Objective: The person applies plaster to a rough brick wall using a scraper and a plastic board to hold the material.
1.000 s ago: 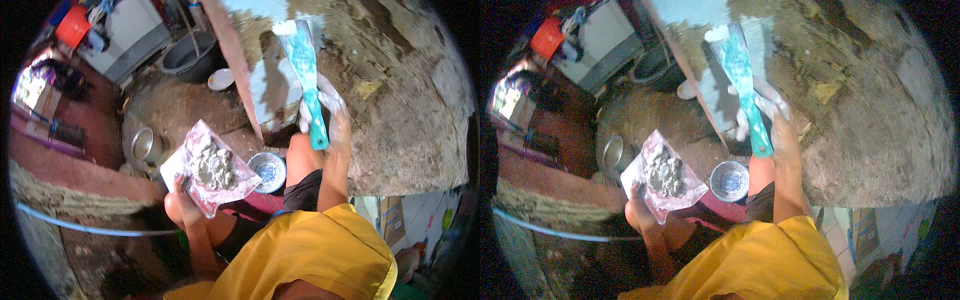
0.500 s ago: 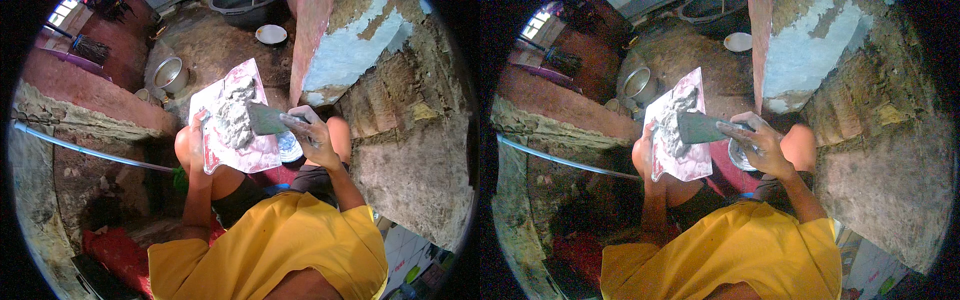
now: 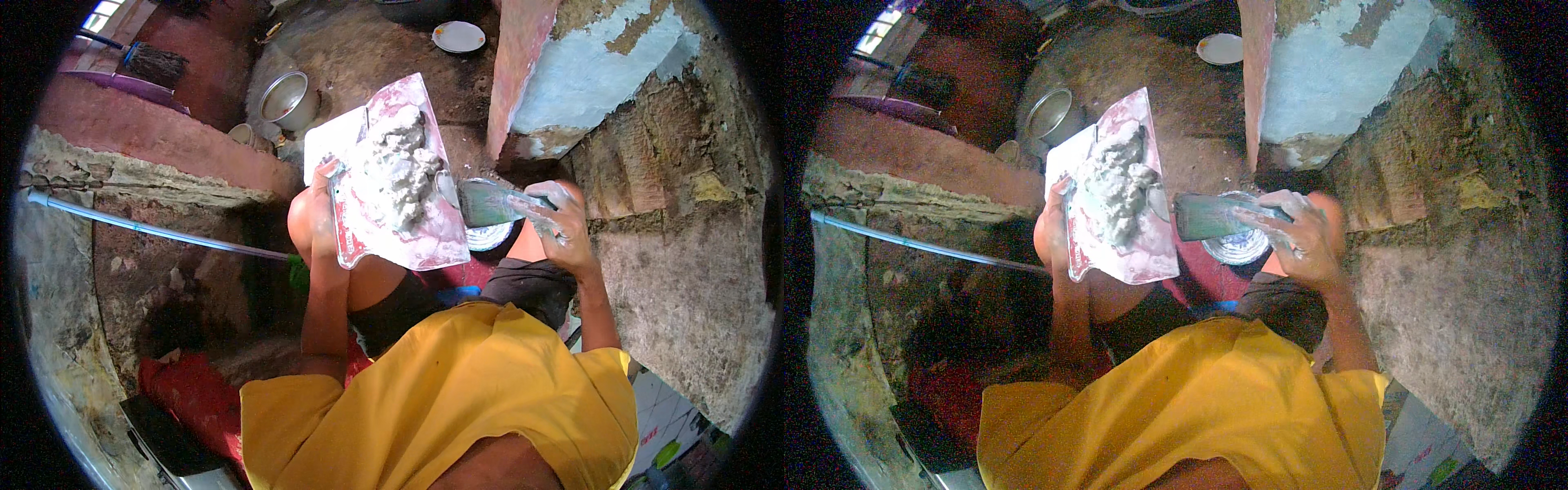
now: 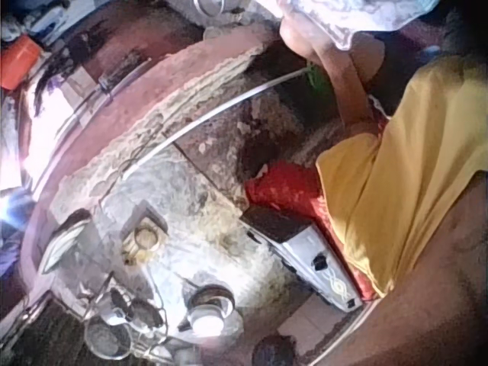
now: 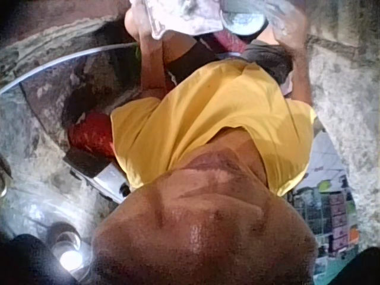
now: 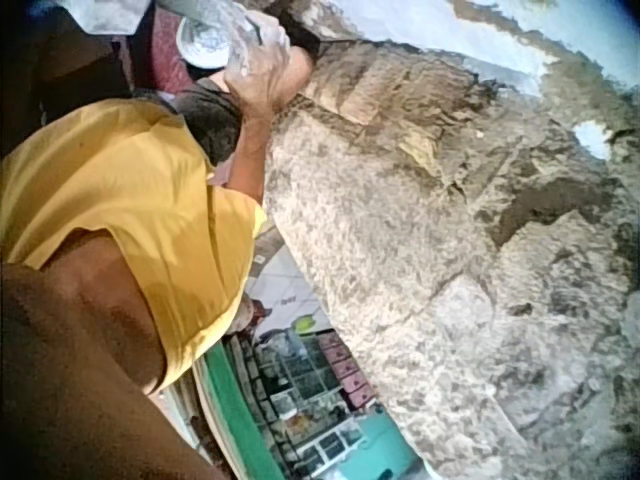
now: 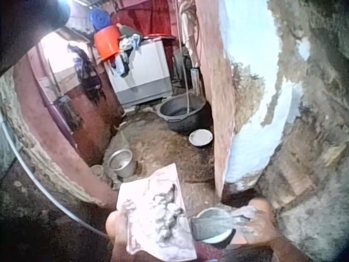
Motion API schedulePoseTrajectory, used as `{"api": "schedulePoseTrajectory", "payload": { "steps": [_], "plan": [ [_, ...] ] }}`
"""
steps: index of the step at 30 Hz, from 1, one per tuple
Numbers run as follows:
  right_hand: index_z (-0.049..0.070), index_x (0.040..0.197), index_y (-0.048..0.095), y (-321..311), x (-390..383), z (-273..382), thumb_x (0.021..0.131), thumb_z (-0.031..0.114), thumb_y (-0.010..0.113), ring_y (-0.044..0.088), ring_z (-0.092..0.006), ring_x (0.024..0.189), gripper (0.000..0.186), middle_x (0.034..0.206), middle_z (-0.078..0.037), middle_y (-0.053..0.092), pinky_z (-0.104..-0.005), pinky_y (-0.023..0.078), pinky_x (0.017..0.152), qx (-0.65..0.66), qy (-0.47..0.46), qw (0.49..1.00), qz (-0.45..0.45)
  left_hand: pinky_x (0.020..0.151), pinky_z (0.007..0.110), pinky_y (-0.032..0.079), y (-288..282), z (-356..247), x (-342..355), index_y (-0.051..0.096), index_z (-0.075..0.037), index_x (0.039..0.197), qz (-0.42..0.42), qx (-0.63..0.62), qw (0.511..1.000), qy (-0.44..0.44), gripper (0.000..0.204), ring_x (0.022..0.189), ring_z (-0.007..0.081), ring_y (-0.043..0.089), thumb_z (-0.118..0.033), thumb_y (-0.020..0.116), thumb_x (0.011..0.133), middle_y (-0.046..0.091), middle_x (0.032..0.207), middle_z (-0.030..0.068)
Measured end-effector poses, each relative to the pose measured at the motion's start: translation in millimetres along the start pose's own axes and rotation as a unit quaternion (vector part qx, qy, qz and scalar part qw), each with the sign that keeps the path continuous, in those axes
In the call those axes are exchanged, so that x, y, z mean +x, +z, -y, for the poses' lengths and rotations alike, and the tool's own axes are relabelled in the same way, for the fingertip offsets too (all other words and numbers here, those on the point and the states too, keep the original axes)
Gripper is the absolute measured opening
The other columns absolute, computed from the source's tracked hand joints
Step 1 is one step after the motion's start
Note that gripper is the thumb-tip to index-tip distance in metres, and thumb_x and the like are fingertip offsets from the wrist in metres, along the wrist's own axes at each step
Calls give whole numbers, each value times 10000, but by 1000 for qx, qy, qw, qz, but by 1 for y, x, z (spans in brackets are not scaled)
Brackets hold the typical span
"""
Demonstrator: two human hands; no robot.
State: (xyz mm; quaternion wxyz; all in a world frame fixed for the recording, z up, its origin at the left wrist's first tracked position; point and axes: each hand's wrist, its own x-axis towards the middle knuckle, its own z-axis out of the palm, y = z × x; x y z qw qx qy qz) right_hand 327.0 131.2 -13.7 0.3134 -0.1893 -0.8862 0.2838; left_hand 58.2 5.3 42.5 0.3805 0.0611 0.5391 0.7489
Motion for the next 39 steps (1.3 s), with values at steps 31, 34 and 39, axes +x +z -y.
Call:
{"api": "schedulePoseTrajectory", "payload": {
  "steps": [31,34,39],
  "plan": [
    [121,1231,386,-41,-26,11,873,235,581,449,-86,406,423,728,-138,620,-200,350,389,519,250,817,6,684,292,482,13,8,2,671,56,881,-89,114,989,41,470,690,158,599,-399,700,764,669,834,83],
    [93,1211,414,-24,-8,19,848,231,612,481,-71,521,436,795,-38,569,-209,371,437,592,257,762,55,652,297,465,19,3,-8,673,54,790,21,70,996,54,464,642,131,565,-408,704,758,652,748,59],
    [83,1202,415,12,10,12,879,222,567,517,-110,537,383,845,-115,607,-218,381,437,611,226,745,144,657,293,464,16,-4,-9,672,49,796,61,48,997,28,427,635,139,564,-377,697,777,655,748,61]
  ]
}}
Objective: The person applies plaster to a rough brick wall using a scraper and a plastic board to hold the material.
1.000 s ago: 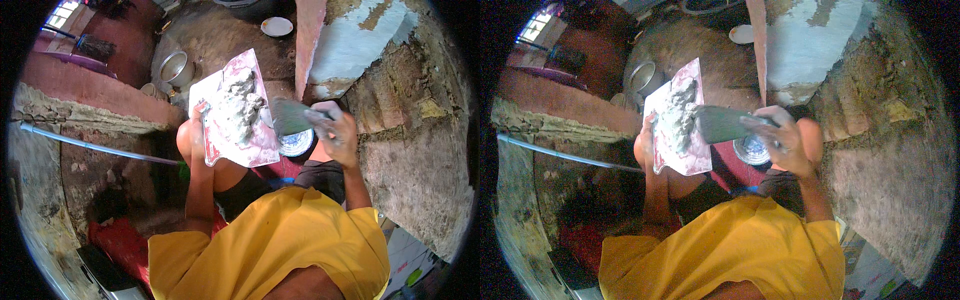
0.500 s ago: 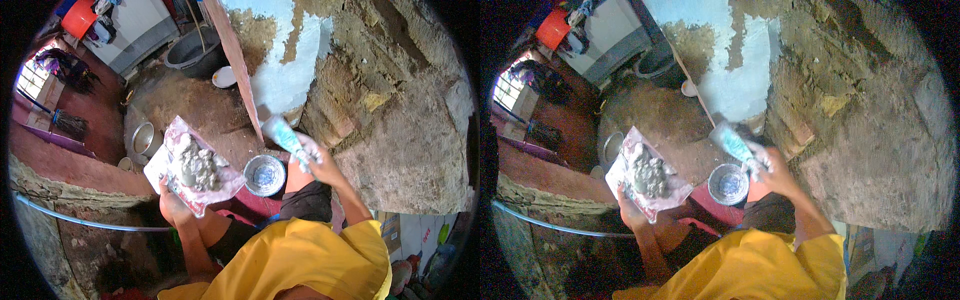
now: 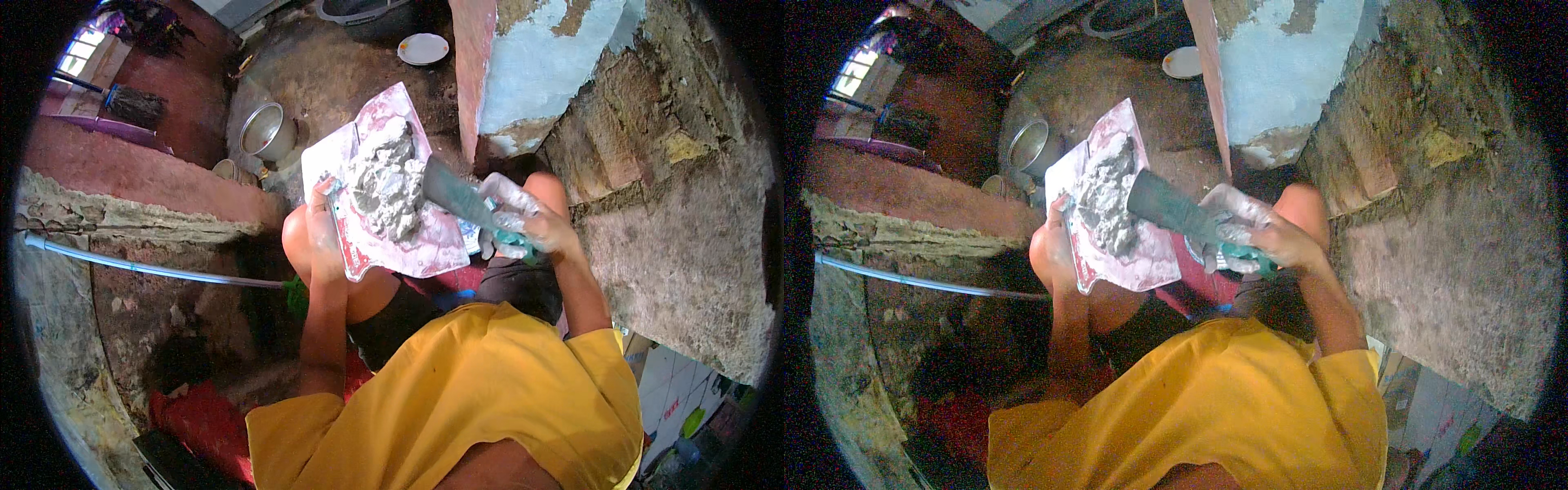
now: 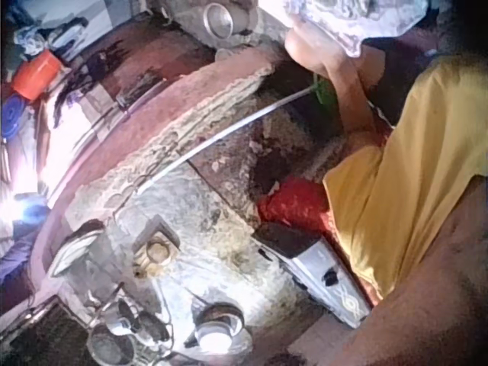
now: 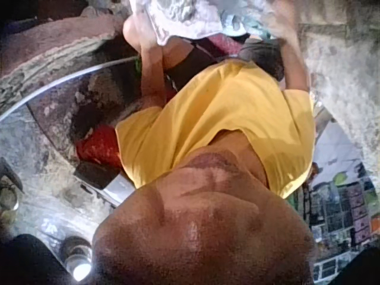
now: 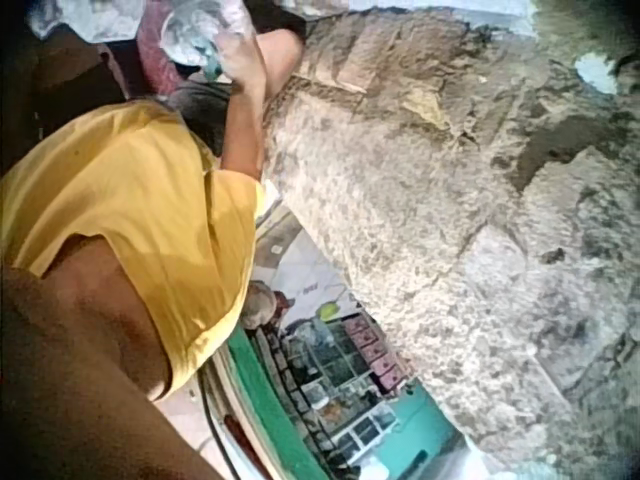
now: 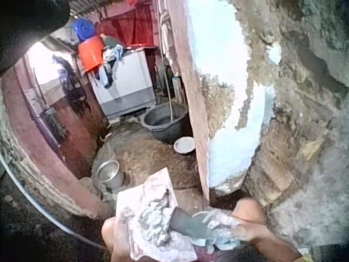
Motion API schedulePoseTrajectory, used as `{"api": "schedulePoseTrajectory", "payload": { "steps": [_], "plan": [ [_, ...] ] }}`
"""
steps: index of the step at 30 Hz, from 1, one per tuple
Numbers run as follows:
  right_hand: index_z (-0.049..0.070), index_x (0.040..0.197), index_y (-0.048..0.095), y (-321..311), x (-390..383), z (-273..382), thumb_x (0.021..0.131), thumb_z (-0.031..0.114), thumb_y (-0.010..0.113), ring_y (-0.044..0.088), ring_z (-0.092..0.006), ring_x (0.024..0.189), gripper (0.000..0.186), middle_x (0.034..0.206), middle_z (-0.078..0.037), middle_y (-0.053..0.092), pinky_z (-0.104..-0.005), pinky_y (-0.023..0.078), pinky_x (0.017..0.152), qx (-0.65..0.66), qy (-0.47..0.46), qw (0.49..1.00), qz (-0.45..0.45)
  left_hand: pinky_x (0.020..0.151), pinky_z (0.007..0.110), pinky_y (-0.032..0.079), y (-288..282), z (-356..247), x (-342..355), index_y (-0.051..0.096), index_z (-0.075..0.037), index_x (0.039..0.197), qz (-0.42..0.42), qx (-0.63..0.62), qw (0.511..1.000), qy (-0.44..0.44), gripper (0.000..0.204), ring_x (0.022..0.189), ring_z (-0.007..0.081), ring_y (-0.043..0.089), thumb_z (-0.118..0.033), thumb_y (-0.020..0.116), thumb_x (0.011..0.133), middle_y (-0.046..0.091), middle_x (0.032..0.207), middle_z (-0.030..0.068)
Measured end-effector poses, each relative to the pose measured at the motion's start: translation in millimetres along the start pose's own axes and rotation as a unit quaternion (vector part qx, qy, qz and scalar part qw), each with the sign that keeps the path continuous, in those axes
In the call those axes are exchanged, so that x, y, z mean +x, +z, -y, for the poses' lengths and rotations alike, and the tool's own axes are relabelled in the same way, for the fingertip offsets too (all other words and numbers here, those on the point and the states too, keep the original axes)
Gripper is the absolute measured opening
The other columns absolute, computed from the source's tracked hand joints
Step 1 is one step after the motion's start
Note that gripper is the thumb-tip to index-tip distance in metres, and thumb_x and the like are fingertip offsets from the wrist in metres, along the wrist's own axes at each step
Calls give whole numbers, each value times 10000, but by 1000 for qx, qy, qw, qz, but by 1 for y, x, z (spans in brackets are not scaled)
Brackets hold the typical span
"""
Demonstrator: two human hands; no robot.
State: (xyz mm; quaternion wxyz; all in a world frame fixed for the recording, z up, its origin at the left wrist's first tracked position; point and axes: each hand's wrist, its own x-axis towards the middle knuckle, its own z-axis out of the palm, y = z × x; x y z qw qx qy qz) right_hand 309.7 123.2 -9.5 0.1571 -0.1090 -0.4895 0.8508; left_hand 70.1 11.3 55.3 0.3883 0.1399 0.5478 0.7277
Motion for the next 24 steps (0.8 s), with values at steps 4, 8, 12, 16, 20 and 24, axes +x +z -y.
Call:
{"api": "schedulePoseTrajectory", "payload": {
  "steps": [4,8,12,16,20,24],
  "plan": [
    [55,1182,425,-24,-13,-14,845,241,587,523,-133,521,417,826,-136,624,-231,384,428,-21,35,998,-56,742,297,478,-30,16,15,634,56,970,-39,15,999,21,350,760,172,603,-274,608,856,657,900,97],
    [54,1271,426,-42,-34,-30,867,196,561,535,-124,713,449,981,-98,595,-257,439,596,-4,-30,978,-206,717,275,489,-42,27,30,628,75,963,-124,-65,990,1,310,764,149,621,-218,554,893,656,897,93],
    [45,1363,384,-2,-32,23,887,214,569,491,-99,780,538,1101,-72,543,-235,424,684,-138,-278,902,-301,699,281,492,-63,34,40,630,71,935,-69,-98,993,-14,333,720,152,615,-249,579,862,654,863,77],
    [44,1410,343,-24,-13,18,921,129,518,483,-86,735,527,1090,-65,527,-217,423,620,-257,-370,737,-504,695,285,488,-56,26,38,624,74,939,-107,-4,994,-10,332,732,158,614,-244,591,849,642,858,68],
    [3,1324,430,-5,35,38,914,50,506,527,-127,790,420,935,-51,549,-268,452,732,-118,-435,684,-574,672,285,491,-45,25,35,604,73,975,-138,-42,989,-12,349,720,164,616,-255,570,864,639,855,78],
    [86,1421,339,20,62,76,935,34,474,464,-60,642,506,854,-4,503,-216,423,554,-20,-514,729,-451,649,283,492,-38,19,22,602,64,942,-113,-45,993,-7,335,706,156,613,-260,552,877,640,849,79]
  ]
}}
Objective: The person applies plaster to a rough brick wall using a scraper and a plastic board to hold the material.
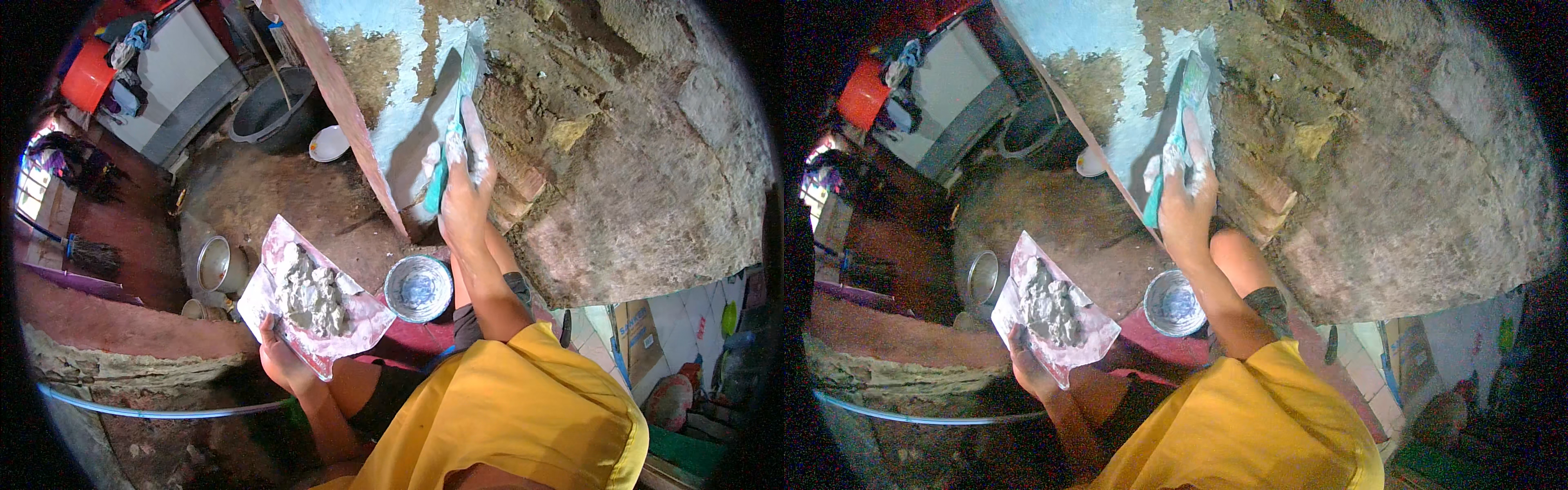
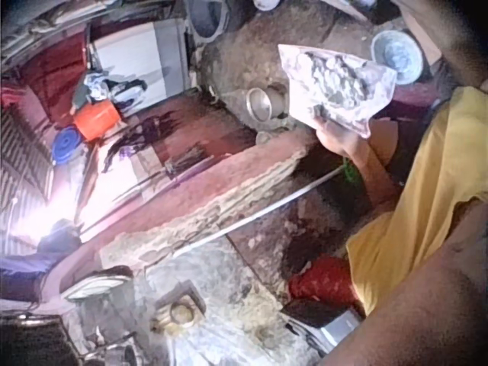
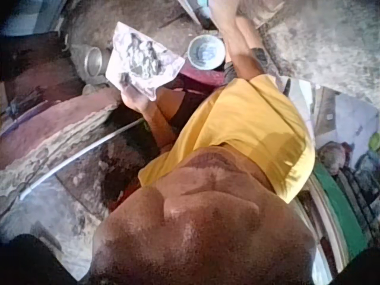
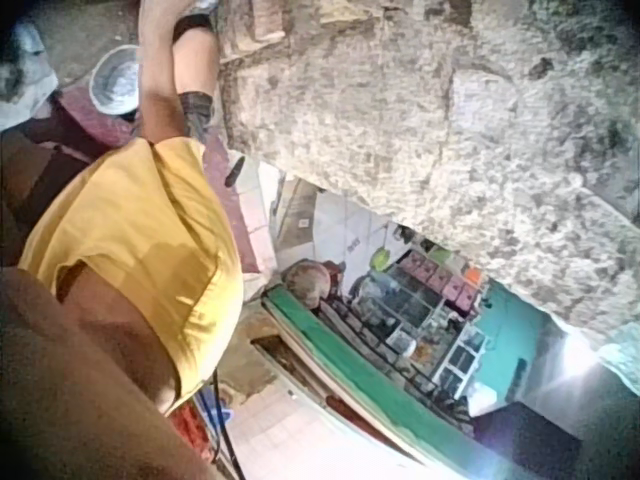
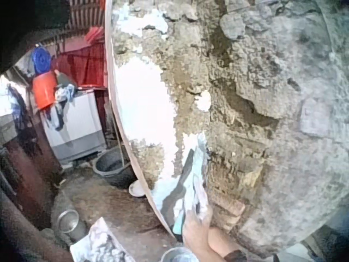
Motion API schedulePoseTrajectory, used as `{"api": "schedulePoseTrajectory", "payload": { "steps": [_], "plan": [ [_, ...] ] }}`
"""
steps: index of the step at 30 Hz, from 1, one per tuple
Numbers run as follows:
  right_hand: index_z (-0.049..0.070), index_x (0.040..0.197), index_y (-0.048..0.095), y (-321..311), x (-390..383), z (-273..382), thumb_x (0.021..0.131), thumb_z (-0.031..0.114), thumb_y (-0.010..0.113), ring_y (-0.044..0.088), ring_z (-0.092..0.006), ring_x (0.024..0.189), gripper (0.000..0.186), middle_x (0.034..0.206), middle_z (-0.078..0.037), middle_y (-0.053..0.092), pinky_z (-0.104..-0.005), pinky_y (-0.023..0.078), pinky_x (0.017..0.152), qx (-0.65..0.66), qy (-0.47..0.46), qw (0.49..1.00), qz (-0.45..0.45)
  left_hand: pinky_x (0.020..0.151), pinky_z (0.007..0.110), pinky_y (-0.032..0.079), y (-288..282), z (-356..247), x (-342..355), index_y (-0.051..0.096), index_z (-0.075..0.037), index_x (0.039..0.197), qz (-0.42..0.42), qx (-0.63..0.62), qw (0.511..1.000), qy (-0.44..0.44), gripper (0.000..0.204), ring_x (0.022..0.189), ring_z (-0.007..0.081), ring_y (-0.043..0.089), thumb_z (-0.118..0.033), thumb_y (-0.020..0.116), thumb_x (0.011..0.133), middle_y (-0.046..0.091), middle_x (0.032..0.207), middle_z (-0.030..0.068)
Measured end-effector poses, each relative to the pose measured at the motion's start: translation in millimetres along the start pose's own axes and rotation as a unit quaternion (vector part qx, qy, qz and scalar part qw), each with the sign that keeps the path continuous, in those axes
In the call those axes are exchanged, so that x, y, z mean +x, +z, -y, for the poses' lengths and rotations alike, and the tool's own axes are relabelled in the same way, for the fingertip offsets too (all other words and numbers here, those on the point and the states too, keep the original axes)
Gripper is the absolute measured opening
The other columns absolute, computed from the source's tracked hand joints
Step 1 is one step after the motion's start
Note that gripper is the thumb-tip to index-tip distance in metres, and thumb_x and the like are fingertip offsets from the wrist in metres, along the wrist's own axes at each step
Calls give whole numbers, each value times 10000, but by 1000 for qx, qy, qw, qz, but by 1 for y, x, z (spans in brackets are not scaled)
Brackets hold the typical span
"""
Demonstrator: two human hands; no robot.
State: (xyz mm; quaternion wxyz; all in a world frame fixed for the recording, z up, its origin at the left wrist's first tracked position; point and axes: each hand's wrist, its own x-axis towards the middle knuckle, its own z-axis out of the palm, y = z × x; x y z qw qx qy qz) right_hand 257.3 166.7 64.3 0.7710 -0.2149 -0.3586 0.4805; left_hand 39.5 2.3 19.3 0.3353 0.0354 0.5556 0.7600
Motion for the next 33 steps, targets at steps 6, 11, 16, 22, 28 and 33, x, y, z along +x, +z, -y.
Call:
{"api": "schedulePoseTrajectory", "payload": {
  "steps": [6,11,16,22,28,33],
  "plan": [
    [81,1416,332,27,10,-1,947,43,477,479,-64,667,492,845,4,497,-215,438,573,98,-1,994,-41,671,270,482,-25,12,19,605,69,902,40,103,988,108,339,697,133,596,-261,527,895,641,838,58],
    [77,1422,310,34,16,-1,946,38,471,484,-73,686,504,855,3,490,-225,442,569,143,6,988,-54,703,272,484,-8,3,8,606,52,909,-4,30,999,21,308,737,149,603,-242,514,901,641,863,57],
    [52,1425,285,37,22,-4,941,37,482,473,-72,671,523,839,-5,494,-230,439,561,170,2,984,-54,703,292,499,3,2,0,605,31,914,12,-67,998,-18,269,726,178,615,-229,542,881,639,863,70],
    [43,1423,284,37,25,-6,937,33,491,460,-67,630,528,772,-10,493,-228,430,548,165,-16,985,-49,689,300,506,-2,3,8,602,28,925,-13,-11,1000,-9,278,712,184,617,-239,539,881,633,835,76],
    [51,1413,313,37,26,-5,931,39,504,463,-67,626,519,783,-5,502,-227,430,539,157,-24,986,-53,677,283,501,14,2,-7,609,35,899,-15,8,1000,22,290,708,170,612,-246,541,877,636,838,71],
    [21,1395,340,43,25,-2,921,59,517,510,-98,716,508,865,-20,522,-269,454,565,155,-15,985,-72,708,289,498,3,3,4,601,26,944,-33,32,999,8,285,767,173,612,-244,545,874,631,892,71]
  ]
}}
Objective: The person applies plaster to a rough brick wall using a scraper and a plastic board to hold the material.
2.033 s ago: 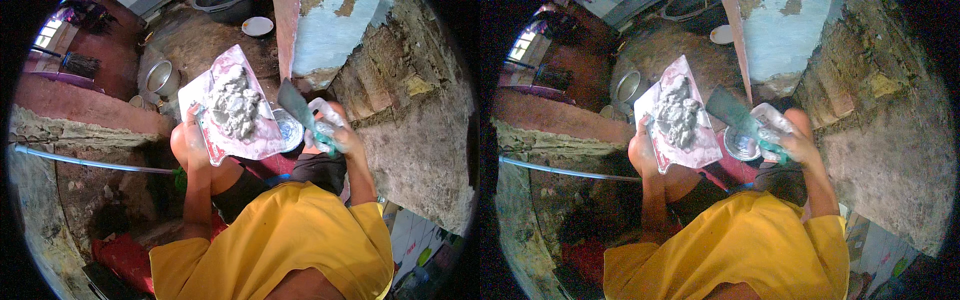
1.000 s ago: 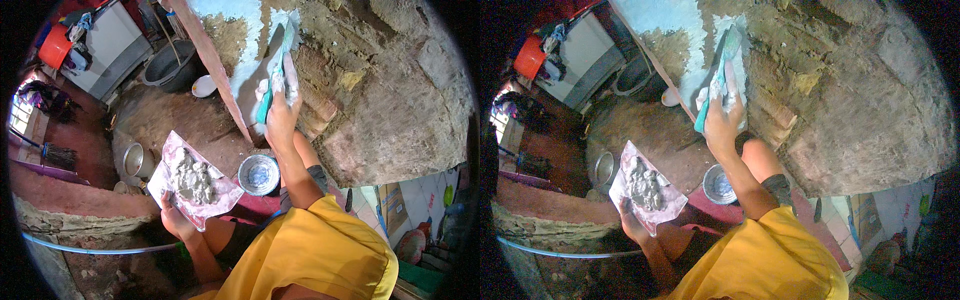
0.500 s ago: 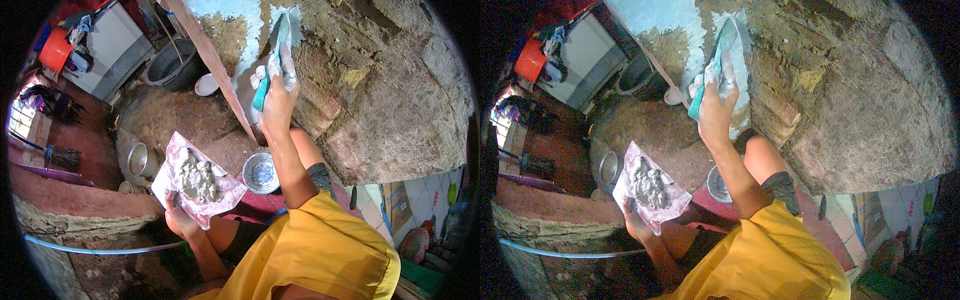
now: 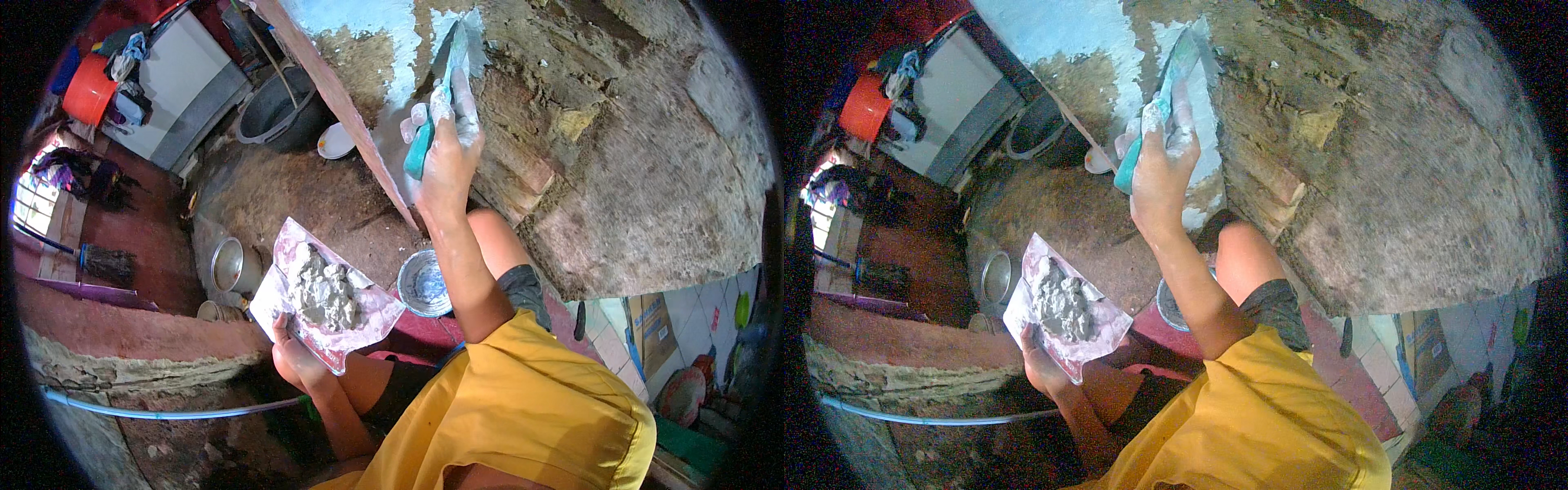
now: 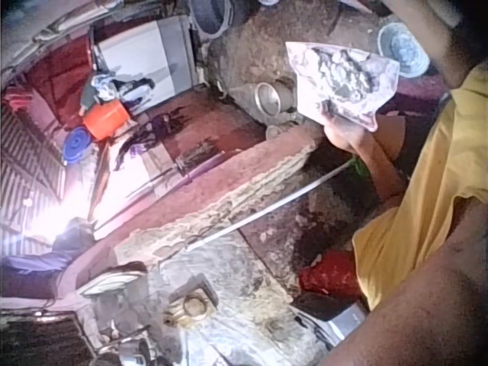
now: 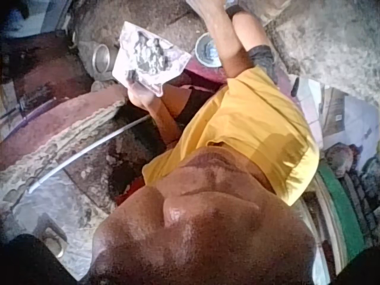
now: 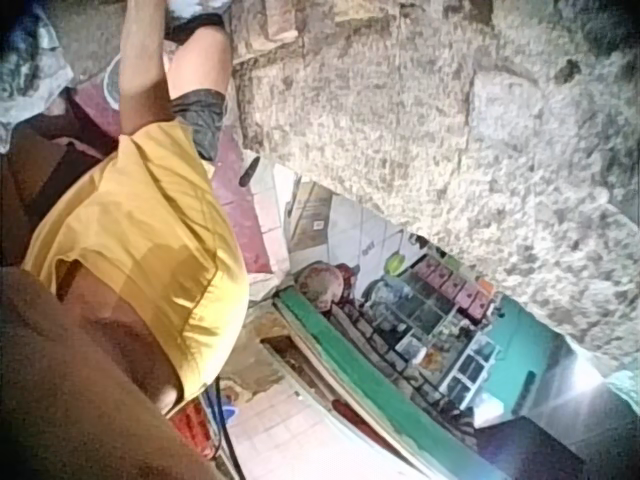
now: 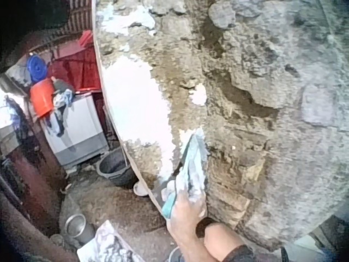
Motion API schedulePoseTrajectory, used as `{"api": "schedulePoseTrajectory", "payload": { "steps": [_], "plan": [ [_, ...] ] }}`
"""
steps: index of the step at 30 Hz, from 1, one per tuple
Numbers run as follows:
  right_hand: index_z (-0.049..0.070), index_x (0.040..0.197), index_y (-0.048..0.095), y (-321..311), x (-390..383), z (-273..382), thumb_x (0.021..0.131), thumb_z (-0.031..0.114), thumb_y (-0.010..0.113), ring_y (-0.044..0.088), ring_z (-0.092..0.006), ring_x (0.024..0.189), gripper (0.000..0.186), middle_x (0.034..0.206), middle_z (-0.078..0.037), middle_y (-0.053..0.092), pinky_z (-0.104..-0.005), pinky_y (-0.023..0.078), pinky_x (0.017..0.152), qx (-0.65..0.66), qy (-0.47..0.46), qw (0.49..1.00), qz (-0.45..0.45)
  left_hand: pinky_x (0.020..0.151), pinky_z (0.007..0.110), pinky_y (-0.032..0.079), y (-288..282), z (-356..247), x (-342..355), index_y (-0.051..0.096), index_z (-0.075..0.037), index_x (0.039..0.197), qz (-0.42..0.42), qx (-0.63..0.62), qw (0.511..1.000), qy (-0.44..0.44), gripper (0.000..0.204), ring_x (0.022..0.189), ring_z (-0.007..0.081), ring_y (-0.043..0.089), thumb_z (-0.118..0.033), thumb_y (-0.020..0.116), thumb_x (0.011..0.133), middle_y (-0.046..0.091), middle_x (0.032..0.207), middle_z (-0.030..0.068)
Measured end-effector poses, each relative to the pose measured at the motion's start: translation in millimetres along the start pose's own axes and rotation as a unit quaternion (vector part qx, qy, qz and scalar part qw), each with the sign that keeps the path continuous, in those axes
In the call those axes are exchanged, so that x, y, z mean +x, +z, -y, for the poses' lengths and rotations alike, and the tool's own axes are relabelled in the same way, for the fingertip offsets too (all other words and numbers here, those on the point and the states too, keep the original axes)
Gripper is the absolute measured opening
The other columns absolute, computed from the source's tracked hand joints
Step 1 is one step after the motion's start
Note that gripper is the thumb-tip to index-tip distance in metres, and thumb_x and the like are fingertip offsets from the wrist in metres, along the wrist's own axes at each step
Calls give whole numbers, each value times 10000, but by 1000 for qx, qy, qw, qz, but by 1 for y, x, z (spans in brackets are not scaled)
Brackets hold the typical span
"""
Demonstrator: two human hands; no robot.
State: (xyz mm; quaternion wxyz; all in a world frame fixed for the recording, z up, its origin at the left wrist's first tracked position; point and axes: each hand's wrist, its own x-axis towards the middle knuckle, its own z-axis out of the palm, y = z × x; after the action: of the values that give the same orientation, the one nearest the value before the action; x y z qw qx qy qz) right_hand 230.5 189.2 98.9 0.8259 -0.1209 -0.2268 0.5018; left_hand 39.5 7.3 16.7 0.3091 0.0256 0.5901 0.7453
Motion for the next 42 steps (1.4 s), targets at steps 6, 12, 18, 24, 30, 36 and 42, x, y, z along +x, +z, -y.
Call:
{"api": "schedulePoseTrajectory", "payload": {
  "steps": [6,12,18,24,30,36,42],
  "plan": [
    [3,1402,312,11,-3,6,921,76,517,512,-107,736,528,875,-33,517,-279,449,579,15,10,1000,-22,767,319,501,-2,2,2,579,-3,1030,78,-81,992,-60,298,859,194,608,-248,550,865,622,975,63],
    [-10,1412,279,21,-3,11,926,74,501,484,-109,742,541,868,-27,479,-286,433,584,27,10,1000,-11,897,366,462,-5,2,5,538,-10,1132,119,-80,986,-82,387,976,228,579,-293,525,869,594,1076,84],
    [-6,1418,261,24,2,2,925,70,497,480,-115,687,551,817,-42,498,-281,443,594,35,-10,999,0,787,337,495,2,3,1,577,52,1093,98,-123,984,-79,383,878,240,618,-237,593,842,628,1015,103],
    [14,1419,267,28,3,-7,930,73,493,520,-120,632,541,768,-41,528,-266,483,592,22,-16,999,19,809,332,487,14,-5,-12,575,54,1099,11,-96,992,-74,368,888,240,611,-228,569,862,623,1046,110],
    [22,1416,276,32,-11,-5,933,85,508,524,-106,628,540,755,-32,533,-269,489,590,-17,-9,999,36,867,376,476,-4,6,7,530,-20,1146,94,-77,990,-68,403,950,250,589,-316,521,871,596,1069,89],
    [17,1404,300,35,-28,-1,928,96,532,530,-113,626,535,762,-35,542,-269,482,591,10,35,999,38,861,381,482,-4,4,5,526,-16,1153,106,-98,985,-95,400,948,252,592,-300,522,871,596,1070,90],
    [8,1398,305,27,-33,13,924,98,539,515,-131,621,537,791,-51,538,-270,467,589,17,29,999,36,868,388,477,-7,6,11,535,-25,1148,82,-65,992,-70,396,952,252,591,-296,543,860,597,1078,90]
  ]
}}
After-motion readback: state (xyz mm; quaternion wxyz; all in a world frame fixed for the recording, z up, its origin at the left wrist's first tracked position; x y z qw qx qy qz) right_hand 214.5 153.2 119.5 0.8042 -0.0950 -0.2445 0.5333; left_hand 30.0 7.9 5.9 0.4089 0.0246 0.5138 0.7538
